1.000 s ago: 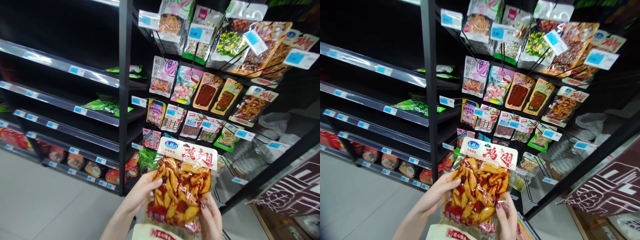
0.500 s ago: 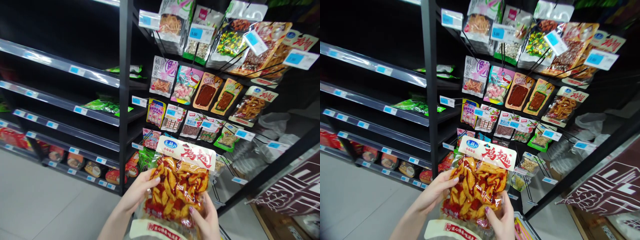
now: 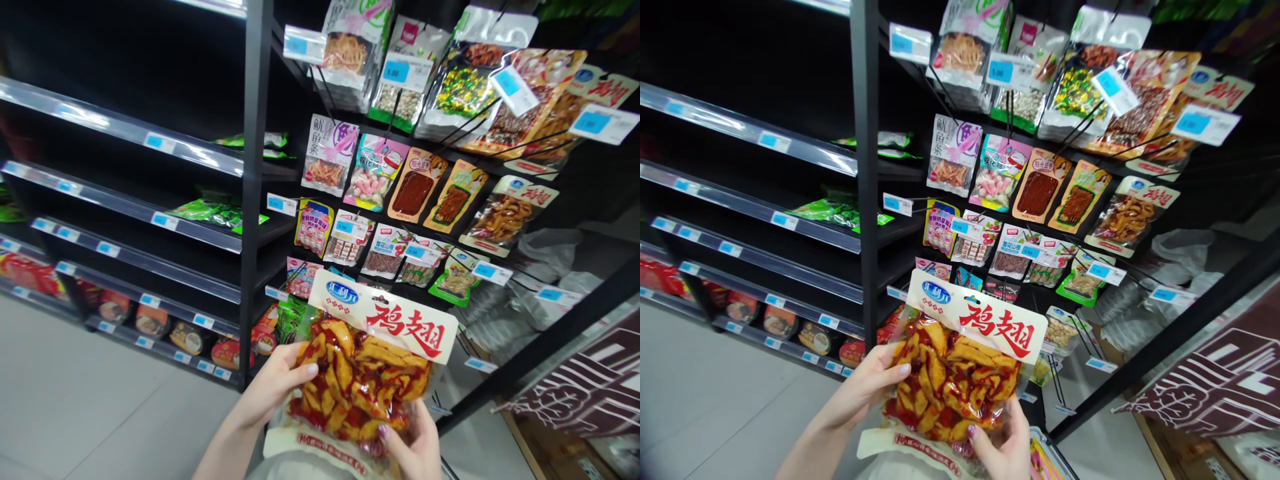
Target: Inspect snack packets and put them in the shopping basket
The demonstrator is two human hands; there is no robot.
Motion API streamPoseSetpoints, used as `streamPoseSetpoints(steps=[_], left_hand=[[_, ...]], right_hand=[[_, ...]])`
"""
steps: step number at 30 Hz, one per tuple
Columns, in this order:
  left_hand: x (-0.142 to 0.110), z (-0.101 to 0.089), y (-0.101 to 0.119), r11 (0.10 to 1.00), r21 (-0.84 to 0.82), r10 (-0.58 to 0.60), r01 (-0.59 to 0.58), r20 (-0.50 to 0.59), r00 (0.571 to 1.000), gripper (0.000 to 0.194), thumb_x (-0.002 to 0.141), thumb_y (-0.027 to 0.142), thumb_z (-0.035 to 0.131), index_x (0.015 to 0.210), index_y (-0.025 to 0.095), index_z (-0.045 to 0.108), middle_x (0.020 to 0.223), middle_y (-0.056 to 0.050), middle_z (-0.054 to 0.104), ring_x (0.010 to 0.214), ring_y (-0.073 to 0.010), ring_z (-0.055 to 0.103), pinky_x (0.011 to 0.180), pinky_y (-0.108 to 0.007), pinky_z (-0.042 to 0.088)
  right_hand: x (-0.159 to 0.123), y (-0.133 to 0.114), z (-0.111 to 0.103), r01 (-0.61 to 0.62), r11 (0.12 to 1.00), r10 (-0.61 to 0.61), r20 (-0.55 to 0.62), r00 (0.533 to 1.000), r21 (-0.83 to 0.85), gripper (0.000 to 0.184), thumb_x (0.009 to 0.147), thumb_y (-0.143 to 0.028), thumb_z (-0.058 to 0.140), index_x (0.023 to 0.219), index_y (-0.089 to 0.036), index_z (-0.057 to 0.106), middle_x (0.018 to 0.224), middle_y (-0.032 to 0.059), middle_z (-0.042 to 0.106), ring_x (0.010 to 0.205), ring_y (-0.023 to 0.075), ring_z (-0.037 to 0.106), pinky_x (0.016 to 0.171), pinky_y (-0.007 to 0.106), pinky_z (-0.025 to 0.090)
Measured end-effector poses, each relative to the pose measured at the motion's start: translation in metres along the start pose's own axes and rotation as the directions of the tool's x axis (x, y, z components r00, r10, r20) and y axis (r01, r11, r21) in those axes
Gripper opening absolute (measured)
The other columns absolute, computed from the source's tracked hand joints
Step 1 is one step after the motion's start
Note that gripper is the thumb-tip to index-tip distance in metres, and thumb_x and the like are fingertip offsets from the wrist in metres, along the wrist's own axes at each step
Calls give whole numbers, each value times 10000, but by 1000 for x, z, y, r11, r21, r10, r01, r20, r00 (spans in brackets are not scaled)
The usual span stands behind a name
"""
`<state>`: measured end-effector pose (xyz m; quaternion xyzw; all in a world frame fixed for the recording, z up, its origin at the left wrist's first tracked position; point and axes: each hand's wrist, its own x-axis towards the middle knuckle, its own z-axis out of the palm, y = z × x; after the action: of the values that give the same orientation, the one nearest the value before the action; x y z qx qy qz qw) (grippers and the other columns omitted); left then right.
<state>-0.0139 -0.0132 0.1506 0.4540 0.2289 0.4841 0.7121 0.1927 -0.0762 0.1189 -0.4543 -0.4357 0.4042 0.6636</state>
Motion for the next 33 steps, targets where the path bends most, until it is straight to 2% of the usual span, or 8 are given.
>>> streamPoseSetpoints(steps=[6,10,16,21,26,33], left_hand=[[-1,3,1,1000,16,6,-5,-19,1000,354,690,262,687,1028,157,667,1011,-102,689,935,-273,618,790,-338,497],[-1,2,0,1000,19,3,-3,-25,1000,354,690,260,687,1027,153,667,1010,-101,691,937,-267,618,809,-337,490],[-1,4,1,1000,27,-7,8,-38,999,359,695,261,683,1040,166,662,1016,-99,692,930,-272,623,804,-353,497],[1,7,1,999,4,-33,34,-51,998,356,705,258,676,1052,180,657,1006,-93,699,904,-262,636,817,-359,490],[2,8,-2,998,-27,-58,56,-45,997,344,729,223,651,1070,176,644,989,-86,703,896,-252,640,816,-354,488],[4,9,-6,998,-33,-53,51,-51,997,333,747,228,635,1076,174,638,997,-88,697,891,-250,638,754,-330,502]], right_hand=[[0,-1,2,10,999,-9,-19,1000,37,497,570,-312,768,1011,-210,562,886,57,686,812,222,639,695,280,510],[0,-2,3,5,998,-4,-19,1000,58,452,572,-304,770,968,-210,574,889,60,687,809,229,643,687,285,512],[2,-6,2,26,1000,-26,9,1000,-17,432,585,-354,759,943,-183,588,891,92,688,816,260,643,673,322,523],[3,-8,5,26,1000,-26,10,1000,6,380,601,-332,748,913,-193,580,882,76,686,773,231,638,668,312,520],[7,-3,3,23,1000,-23,23,999,4,371,610,-318,739,919,-190,579,909,74,675,825,231,619,714,310,500],[10,2,-3,28,999,-27,46,999,-23,291,625,-330,723,844,-204,578,822,39,650,813,223,596,690,288,481]])
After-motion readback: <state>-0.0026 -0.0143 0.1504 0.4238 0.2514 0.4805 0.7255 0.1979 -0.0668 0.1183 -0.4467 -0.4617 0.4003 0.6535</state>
